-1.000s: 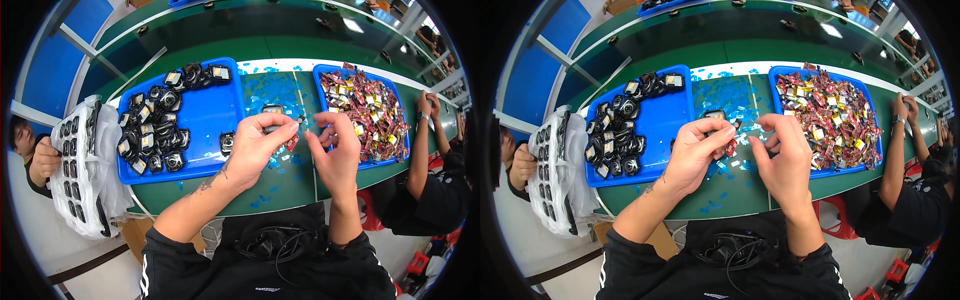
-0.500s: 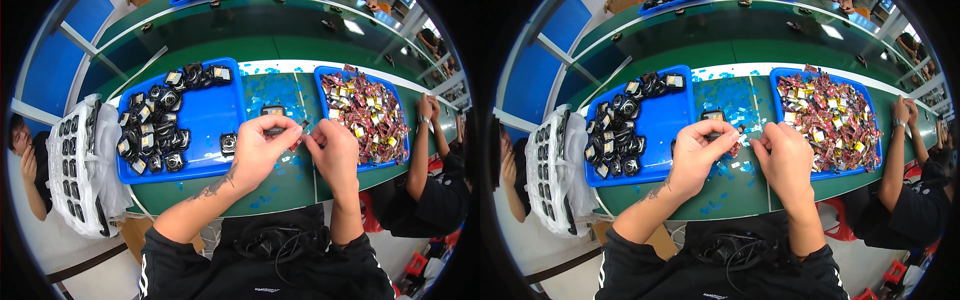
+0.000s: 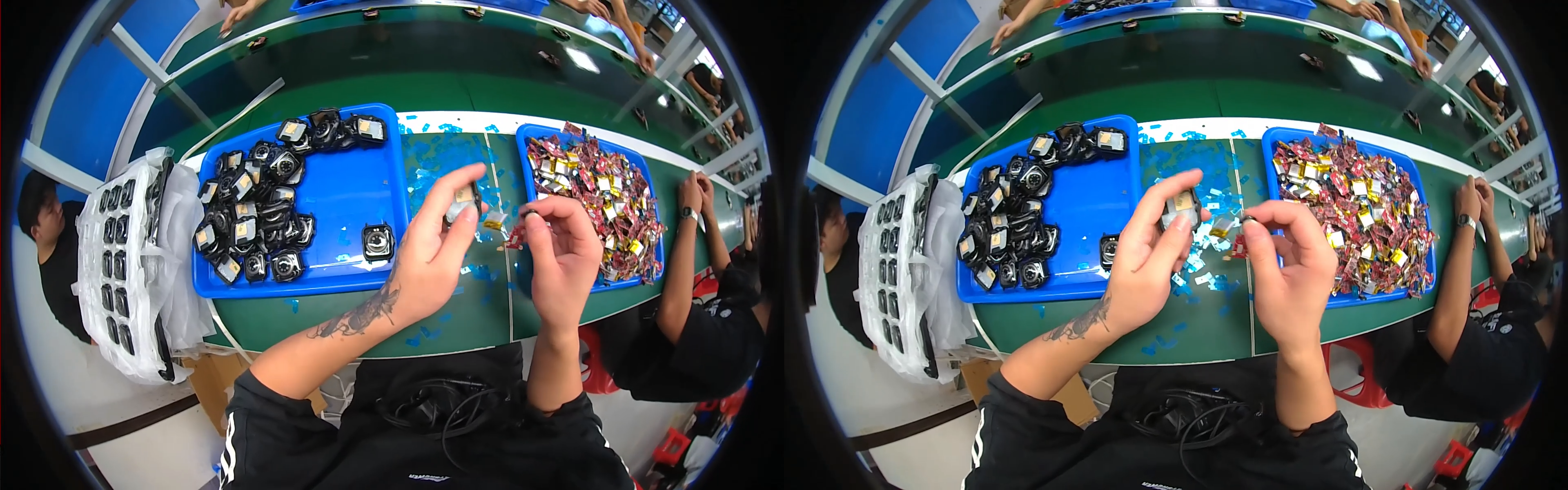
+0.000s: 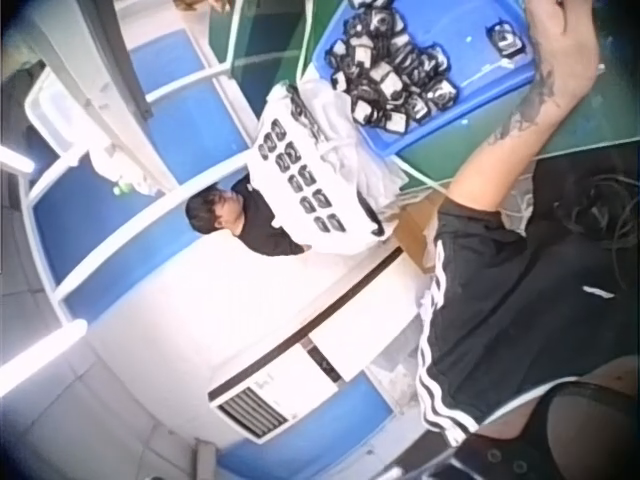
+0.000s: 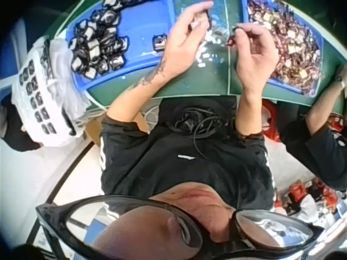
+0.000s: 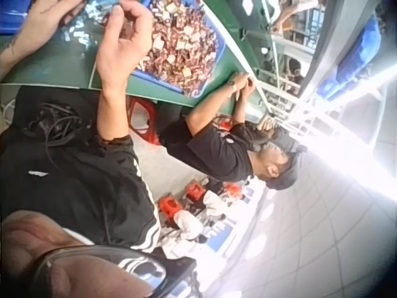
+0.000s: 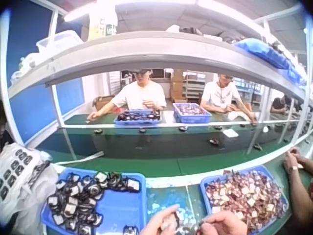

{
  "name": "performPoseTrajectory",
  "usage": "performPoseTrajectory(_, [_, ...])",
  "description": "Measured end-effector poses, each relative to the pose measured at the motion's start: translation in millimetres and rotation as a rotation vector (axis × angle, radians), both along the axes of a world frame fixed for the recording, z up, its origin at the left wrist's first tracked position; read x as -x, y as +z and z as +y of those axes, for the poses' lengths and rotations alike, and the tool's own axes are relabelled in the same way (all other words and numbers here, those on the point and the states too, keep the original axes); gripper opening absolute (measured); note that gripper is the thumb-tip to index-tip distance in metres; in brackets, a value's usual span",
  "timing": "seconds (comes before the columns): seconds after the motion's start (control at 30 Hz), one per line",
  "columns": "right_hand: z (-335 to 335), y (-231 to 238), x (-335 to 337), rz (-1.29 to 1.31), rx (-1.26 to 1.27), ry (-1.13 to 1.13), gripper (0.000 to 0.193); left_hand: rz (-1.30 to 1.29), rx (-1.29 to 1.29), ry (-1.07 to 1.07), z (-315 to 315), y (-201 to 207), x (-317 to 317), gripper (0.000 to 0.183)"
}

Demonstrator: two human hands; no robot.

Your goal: Assembling the internal components, batteries, and cases of smartwatches at an industrial workbench.

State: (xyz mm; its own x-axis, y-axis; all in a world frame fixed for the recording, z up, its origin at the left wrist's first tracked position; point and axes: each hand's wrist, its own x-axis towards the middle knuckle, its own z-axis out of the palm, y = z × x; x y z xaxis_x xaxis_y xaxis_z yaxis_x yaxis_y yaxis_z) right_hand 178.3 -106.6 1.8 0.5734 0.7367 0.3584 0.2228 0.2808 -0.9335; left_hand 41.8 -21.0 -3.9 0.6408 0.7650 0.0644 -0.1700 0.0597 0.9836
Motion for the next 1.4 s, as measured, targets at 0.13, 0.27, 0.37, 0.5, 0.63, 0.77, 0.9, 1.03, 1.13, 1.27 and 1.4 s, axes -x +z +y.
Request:
performPoseTrajectory(0.13, [-7, 13, 5, 0.015, 0.174, 0.100, 0.013, -0.149, 0.078, -0.018, 3, -9, 1, 0.058])
performPoseTrajectory(0.27, [1, 7, 0, -0.204, 0.168, 0.124, 0.016, -0.197, -0.031, 0.093, -1, -9, -5, 0.056])
performPoseTrajectory(0.37, [7, 16, 5, -0.215, 0.186, 0.117, 0.013, -0.206, 0.055, 0.012, 2, -12, -1, 0.049])
performPoseTrajectory(0.5, [12, 16, 8, -0.132, 0.228, 0.127, 0.010, -0.213, 0.240, -0.162, 6, -4, 2, 0.036])
performPoseTrajectory(0.63, [12, 12, 5, -0.188, 0.231, 0.082, 0.010, -0.243, 0.166, -0.095, 3, -4, 0, 0.034])
performPoseTrajectory(0.77, [10, 15, 5, -0.196, 0.217, 0.043, 0.010, -0.282, 0.223, -0.115, 1, 2, -1, 0.035])
performPoseTrajectory(0.9, [7, 18, 6, -0.251, 0.230, 0.028, 0.011, -0.233, 0.191, -0.141, 3, -6, 0, 0.038])
performPoseTrajectory(1.03, [9, 20, 8, -0.351, 0.216, 0.011, 0.009, -0.161, 0.152, -0.172, 5, -6, 1, 0.040])
performPoseTrajectory(1.13, [9, 19, 8, -0.357, 0.198, -0.019, 0.010, -0.153, 0.126, -0.171, 3, -5, 1, 0.039])
performPoseTrajectory(1.27, [10, 16, 6, -0.393, 0.161, -0.021, 0.012, -0.174, 0.117, -0.179, 3, -6, 2, 0.039])
performPoseTrajectory(1.4, [9, 22, 6, -0.462, 0.172, -0.029, 0.012, -0.141, 0.089, -0.182, 2, -5, 1, 0.040])
